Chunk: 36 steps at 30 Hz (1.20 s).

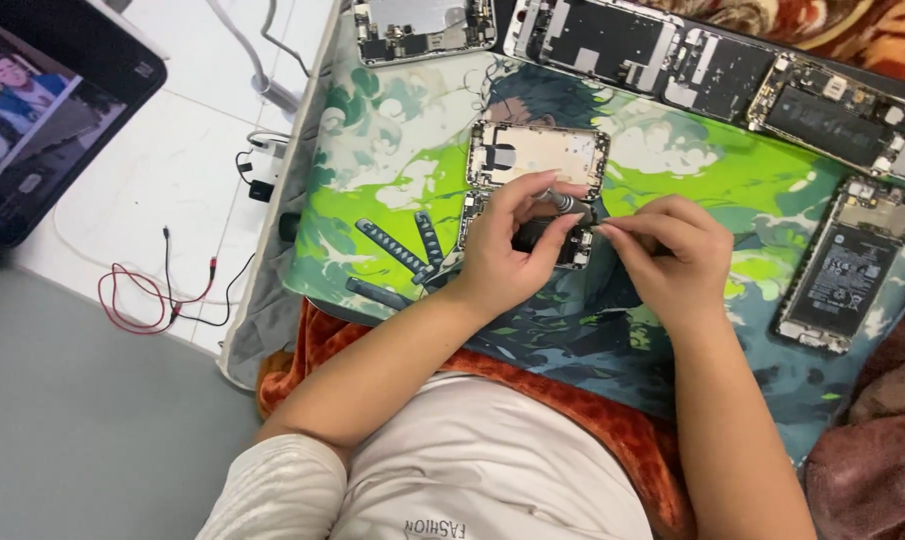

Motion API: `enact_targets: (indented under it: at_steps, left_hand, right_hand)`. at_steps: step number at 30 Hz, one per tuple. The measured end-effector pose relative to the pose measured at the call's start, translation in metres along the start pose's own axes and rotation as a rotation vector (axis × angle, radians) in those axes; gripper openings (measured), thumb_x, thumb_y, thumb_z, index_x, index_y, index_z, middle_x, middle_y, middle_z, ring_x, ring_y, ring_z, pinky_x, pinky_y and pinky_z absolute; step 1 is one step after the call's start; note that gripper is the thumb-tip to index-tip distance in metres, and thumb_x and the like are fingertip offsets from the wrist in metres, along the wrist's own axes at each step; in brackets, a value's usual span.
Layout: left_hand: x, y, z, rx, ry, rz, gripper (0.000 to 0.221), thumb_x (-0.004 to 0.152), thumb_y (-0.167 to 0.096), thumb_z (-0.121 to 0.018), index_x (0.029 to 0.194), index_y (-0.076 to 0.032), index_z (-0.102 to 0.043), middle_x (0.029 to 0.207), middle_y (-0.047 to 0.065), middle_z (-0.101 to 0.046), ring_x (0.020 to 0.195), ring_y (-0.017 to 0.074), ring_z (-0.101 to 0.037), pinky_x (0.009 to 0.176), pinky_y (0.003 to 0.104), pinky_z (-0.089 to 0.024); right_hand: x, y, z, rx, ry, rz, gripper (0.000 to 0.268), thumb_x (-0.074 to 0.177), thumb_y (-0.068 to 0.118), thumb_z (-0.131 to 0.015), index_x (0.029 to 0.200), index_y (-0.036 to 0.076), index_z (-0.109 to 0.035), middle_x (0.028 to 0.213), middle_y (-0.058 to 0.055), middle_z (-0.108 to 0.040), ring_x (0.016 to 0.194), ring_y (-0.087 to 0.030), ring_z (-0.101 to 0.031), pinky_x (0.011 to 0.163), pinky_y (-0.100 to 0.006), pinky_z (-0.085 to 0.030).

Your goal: Disassembling and assembling internal components of a mobile phone using a precision screwdriver and manual manipulation.

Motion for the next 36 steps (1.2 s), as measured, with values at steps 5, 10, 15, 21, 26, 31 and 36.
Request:
enact_targets:
  at_steps: [5,10,15,21,26,31,36]
  left_hand:
    - [-0.001,0.014,0.003,-0.189,0.003,0.106,0.050,0.099,0.003,-0.067,0.141,-0.003,-0.041,0.120,0.014,-0.073,0.100,0.0233,-0.077,0.089,0.032,-0.064]
    - [-0.003,0.018,0.004,-0.284,-0.027,0.140,0.049,0.100,0.003,-0.066,0.140,-0.005,-0.038,0.119,0.016,-0.072,0.102,0.0232,-0.077,0.090,0.032,-0.063]
    - [-0.004,0.021,0.004,-0.306,-0.039,0.178,0.049,0.099,0.004,-0.068,0.138,-0.005,-0.038,0.119,0.016,-0.073,0.104,0.0240,-0.076,0.098,0.037,-0.061]
    - [-0.003,0.015,0.005,-0.290,-0.059,0.160,0.046,0.098,0.004,-0.069,0.134,-0.002,-0.040,0.117,0.017,-0.073,0.101,0.0251,-0.077,0.101,0.041,-0.060]
    - [-0.007,0.014,0.005,-0.250,-0.060,0.120,0.046,0.096,0.005,-0.070,0.132,-0.002,-0.042,0.117,0.017,-0.074,0.101,0.0259,-0.077,0.105,0.044,-0.058]
    - [-0.006,0.012,0.005,-0.212,-0.056,0.086,0.045,0.095,0.005,-0.071,0.131,0.000,-0.045,0.116,0.017,-0.074,0.099,0.0261,-0.078,0.105,0.044,-0.058]
    - [-0.005,-0.001,0.005,-0.095,-0.030,0.022,0.043,0.090,0.006,-0.076,0.128,0.006,-0.054,0.110,0.019,-0.077,0.091,0.0272,-0.080,0.092,0.040,-0.064]
  right_hand:
    - [-0.006,-0.010,0.001,0.108,-0.072,-0.002,0.011,0.092,-0.011,-0.084,0.097,-0.001,-0.081,0.077,-0.009,-0.067,0.054,-0.013,-0.048,0.049,-0.026,-0.036]
    - [-0.009,-0.018,-0.001,0.161,-0.075,-0.069,0.012,0.090,-0.011,-0.084,0.096,-0.001,-0.080,0.078,-0.011,-0.068,0.053,-0.012,-0.045,0.051,-0.027,-0.034]
    - [-0.013,-0.027,-0.003,0.216,-0.072,-0.129,0.013,0.089,-0.008,-0.085,0.096,0.001,-0.078,0.080,-0.010,-0.069,0.055,-0.007,-0.042,0.051,-0.025,-0.031]
    - [-0.011,-0.028,-0.007,0.213,-0.047,-0.165,0.011,0.089,-0.007,-0.084,0.096,0.000,-0.080,0.078,-0.011,-0.069,0.052,-0.010,-0.041,0.049,-0.026,-0.033]
    - [-0.010,-0.025,-0.009,0.170,-0.012,-0.176,0.013,0.085,-0.009,-0.086,0.094,-0.002,-0.079,0.079,-0.013,-0.070,0.052,-0.012,-0.044,0.048,-0.027,-0.035]
    - [-0.006,-0.017,-0.010,0.128,0.019,-0.160,0.012,0.086,-0.008,-0.085,0.094,-0.002,-0.080,0.079,-0.012,-0.070,0.054,-0.018,-0.050,0.051,-0.030,-0.040]
    - [-0.004,-0.011,-0.014,0.052,0.062,-0.126,0.011,0.084,-0.010,-0.086,0.089,-0.003,-0.079,0.076,-0.013,-0.070,0.053,-0.022,-0.055,0.051,-0.031,-0.043]
Point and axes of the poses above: each hand's wrist, its own x-axis towards the middle knuckle, its own z-axis out of the back of the hand, y = z × x, the point moved 8 cm from there along x, towards the middle knuckle
